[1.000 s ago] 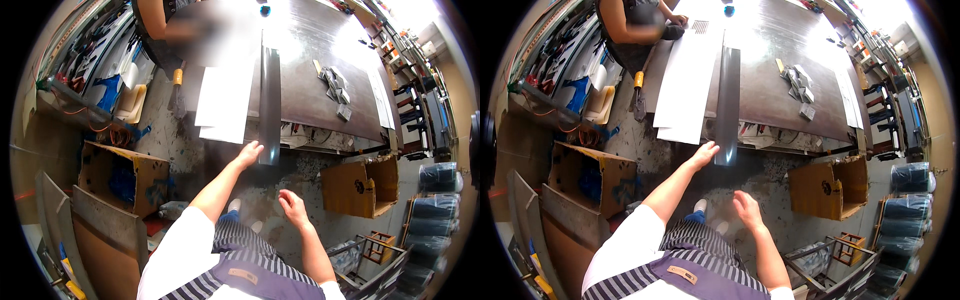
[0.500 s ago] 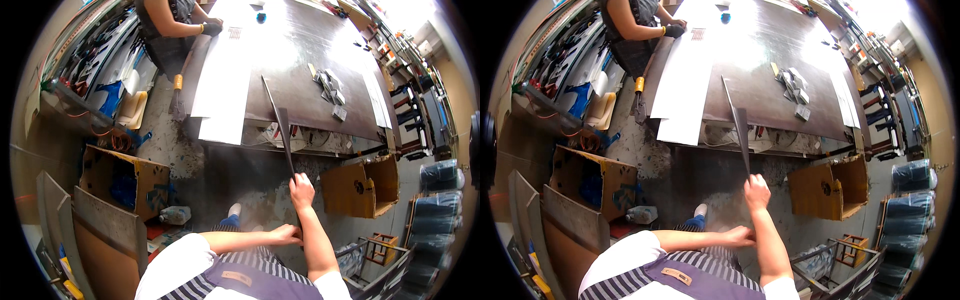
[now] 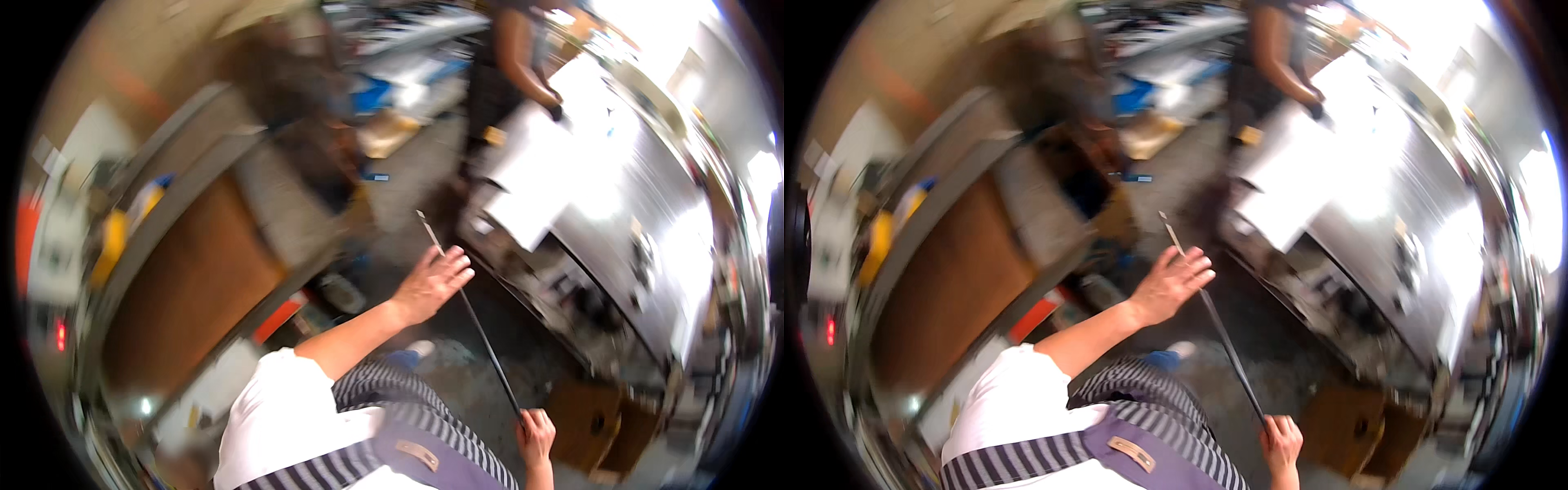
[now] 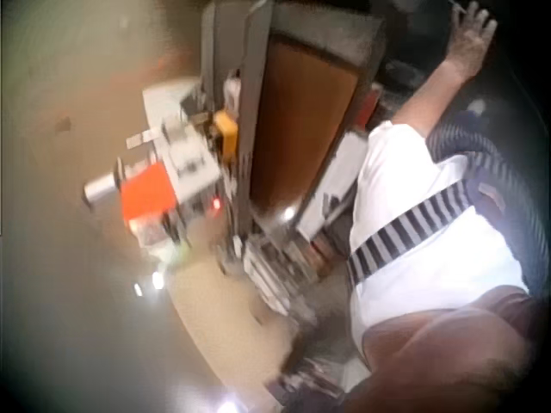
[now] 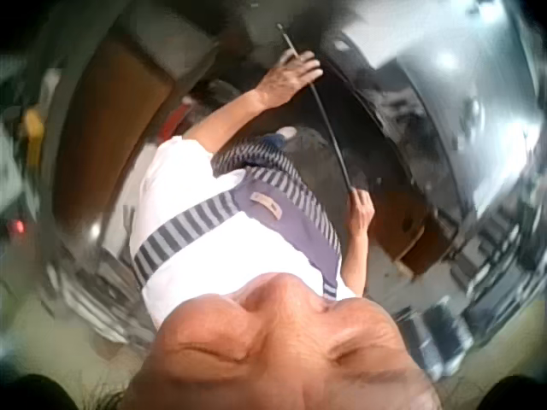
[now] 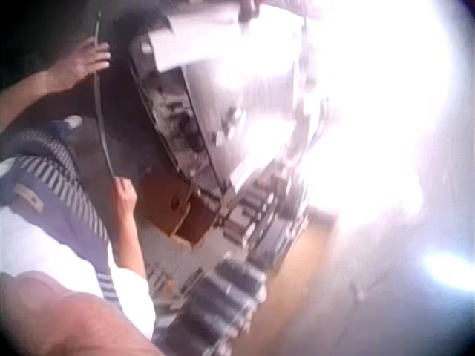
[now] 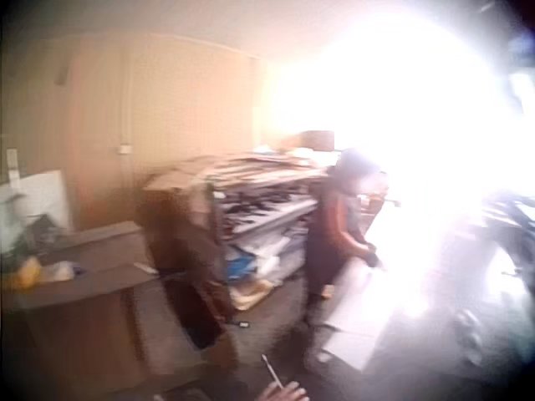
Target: The person repeatedly feeds thin metal strips into a bending machine, presses a button to activate the rollers, and removes the bent strips. They place the finished pieces on a nearby table where another person is working.
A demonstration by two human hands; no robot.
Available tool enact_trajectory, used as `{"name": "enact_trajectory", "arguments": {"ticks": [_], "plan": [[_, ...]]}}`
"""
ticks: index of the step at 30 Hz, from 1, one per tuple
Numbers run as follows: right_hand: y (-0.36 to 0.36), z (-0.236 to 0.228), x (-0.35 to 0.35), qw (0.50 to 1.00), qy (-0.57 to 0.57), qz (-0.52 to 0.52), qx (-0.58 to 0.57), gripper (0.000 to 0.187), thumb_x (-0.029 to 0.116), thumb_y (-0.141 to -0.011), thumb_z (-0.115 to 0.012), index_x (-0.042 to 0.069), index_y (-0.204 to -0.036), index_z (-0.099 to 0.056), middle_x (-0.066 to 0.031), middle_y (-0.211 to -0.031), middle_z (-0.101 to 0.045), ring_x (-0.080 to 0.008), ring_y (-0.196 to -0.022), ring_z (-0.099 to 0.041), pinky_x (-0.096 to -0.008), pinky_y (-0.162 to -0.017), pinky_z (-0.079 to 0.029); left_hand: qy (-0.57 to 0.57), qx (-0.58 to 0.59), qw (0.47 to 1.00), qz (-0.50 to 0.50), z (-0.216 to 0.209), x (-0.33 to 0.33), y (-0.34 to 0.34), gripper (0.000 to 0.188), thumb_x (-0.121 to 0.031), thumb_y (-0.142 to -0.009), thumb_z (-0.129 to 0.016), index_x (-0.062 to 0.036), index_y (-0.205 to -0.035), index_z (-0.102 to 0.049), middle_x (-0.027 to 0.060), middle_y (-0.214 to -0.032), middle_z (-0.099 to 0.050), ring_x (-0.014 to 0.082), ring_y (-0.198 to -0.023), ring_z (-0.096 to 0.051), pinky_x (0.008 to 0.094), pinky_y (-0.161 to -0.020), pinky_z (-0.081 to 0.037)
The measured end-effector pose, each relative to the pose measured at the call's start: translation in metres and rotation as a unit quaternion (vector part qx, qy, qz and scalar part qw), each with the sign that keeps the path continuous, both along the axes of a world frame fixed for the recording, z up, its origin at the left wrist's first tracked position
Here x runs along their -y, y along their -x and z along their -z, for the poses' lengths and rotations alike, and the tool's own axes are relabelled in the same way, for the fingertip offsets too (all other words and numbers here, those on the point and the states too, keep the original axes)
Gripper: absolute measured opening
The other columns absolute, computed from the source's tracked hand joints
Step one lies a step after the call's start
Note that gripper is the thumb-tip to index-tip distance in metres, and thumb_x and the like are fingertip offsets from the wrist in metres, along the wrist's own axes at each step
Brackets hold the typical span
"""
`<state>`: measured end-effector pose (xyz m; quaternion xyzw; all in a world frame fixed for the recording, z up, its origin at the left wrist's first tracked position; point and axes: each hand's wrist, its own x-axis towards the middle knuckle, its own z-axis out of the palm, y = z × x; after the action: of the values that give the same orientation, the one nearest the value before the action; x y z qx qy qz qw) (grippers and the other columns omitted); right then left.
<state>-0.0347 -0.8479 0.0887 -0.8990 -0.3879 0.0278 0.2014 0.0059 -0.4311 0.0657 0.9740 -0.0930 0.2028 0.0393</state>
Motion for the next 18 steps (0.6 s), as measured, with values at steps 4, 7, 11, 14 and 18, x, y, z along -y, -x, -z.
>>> {"name": "enact_trajectory", "arguments": {"ticks": [4,7,11,14,18], "plan": [[0.017,0.025,-0.002,0.989,0.033,-0.141,-0.042,0.028,0.016,-0.083,-0.063,0.002,-0.108,-0.062,-0.0153,-0.102,-0.060,-0.0354,-0.092,-0.059,-0.0453,-0.078,-0.049,-0.006,-0.129,0.991,-0.040,-0.037,-0.059,0.120,0.019,-0.027,-0.077,-0.070,-0.0130,-0.089,-0.064,0.0010,-0.089,-0.062,0.0199,-0.101,-0.059,0.0404,-0.101,-0.036],[0.027,0.025,-0.038,0.967,0.040,-0.250,0.004,0.031,0.013,-0.084,-0.059,0.003,-0.112,-0.063,-0.0175,-0.110,-0.061,-0.0376,-0.095,-0.059,-0.0463,-0.081,-0.050,0.046,-0.124,0.989,-0.064,-0.032,-0.092,0.238,0.020,-0.029,-0.075,-0.073,-0.0116,-0.073,-0.063,0.0005,-0.072,-0.060,0.0210,-0.083,-0.061,0.0357,-0.079,-0.043],[0.052,-0.008,-0.105,0.944,0.011,-0.327,0.035,0.042,0.007,-0.077,-0.062,0.003,-0.118,-0.062,-0.0184,-0.108,-0.060,-0.0391,-0.095,-0.057,-0.0472,-0.081,-0.049,0.191,-0.125,0.958,-0.174,-0.052,-0.087,0.383,0.019,-0.029,-0.076,-0.073,-0.0125,-0.077,-0.065,0.0018,-0.073,-0.061,0.0219,-0.078,-0.062,0.0370,-0.076,-0.043],[0.073,-0.017,-0.149,0.952,0.008,-0.305,0.026,0.046,0.006,-0.076,-0.062,0.005,-0.121,-0.062,-0.0182,-0.108,-0.058,-0.0401,-0.100,-0.056,-0.0480,-0.083,-0.049,0.159,-0.063,0.946,-0.277,-0.068,-0.071,0.453,0.014,-0.026,-0.076,-0.073,-0.0142,-0.080,-0.067,-0.0022,-0.075,-0.063,0.0185,-0.079,-0.060,0.0336,-0.074,-0.039],[0.118,-0.022,-0.222,0.941,-0.076,-0.326,0.056,0.045,0.021,-0.079,-0.069,0.002,-0.119,-0.059,-0.0160,-0.103,-0.059,-0.0371,-0.099,-0.055,-0.0466,-0.085,-0.046,0.123,0.005,0.917,-0.380,-0.084,-0.072,0.549,0.016,-0.028,-0.074,-0.073,-0.0149,-0.080,-0.067,-0.0034,-0.075,-0.062,0.0178,-0.076,-0.057,0.0329,-0.073,-0.037]]}}
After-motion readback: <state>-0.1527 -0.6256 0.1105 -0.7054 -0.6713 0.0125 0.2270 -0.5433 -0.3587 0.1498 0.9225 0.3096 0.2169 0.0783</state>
